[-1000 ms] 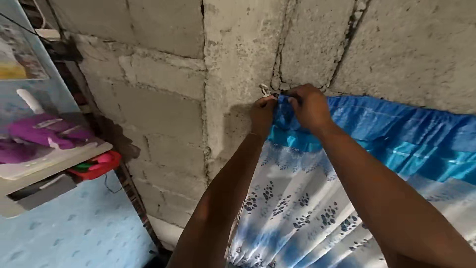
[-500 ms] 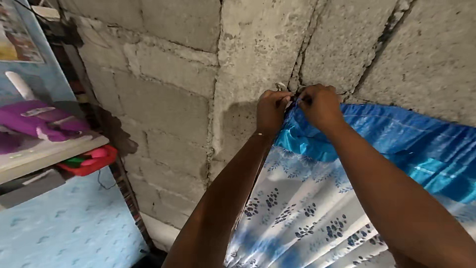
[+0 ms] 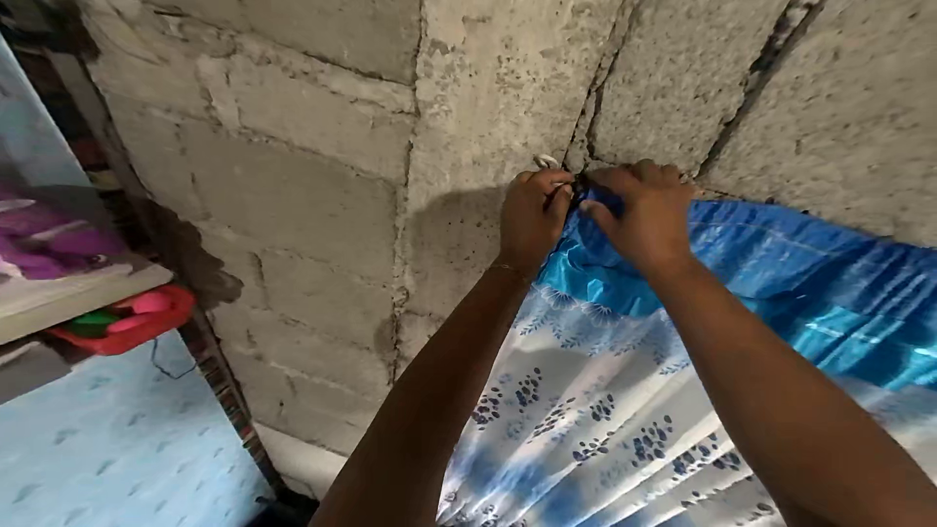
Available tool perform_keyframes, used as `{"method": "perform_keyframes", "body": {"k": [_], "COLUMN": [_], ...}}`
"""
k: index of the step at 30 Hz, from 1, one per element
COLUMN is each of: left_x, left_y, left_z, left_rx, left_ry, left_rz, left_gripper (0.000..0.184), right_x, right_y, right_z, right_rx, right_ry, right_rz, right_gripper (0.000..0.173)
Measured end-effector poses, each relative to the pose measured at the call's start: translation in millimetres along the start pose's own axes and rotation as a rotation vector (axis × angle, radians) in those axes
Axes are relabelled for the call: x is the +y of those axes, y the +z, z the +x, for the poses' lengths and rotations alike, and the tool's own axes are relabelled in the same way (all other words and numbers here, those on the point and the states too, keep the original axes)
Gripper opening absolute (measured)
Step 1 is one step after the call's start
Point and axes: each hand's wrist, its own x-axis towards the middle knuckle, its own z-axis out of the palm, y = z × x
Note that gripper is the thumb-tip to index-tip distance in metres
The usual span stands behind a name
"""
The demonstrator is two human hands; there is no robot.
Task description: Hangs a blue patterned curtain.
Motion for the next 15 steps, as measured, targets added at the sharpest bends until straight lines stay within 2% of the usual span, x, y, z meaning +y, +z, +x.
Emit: {"method": "perform_keyframes", "body": {"k": [4,15], "left_x": [2.2,8.9], "left_y": [0.5,-8.4], "left_z": [0.2,3.0], "left_rx": [-0.005,-0.061], "left_ry": [-0.022,-0.101], "left_rz": [-0.014,-0.063], "left_gripper": [0.025,0.025], "right_x": [1.0,14.2], "right_y": [7.8,-2.5], "right_z": [-1.2,-14.6], "right_rx": [0.076,0.093], "right_ry": [-0.020,-0.075], "right_rz": [-0.084,-0.189], "right_gripper": [0.022,0.022]}}
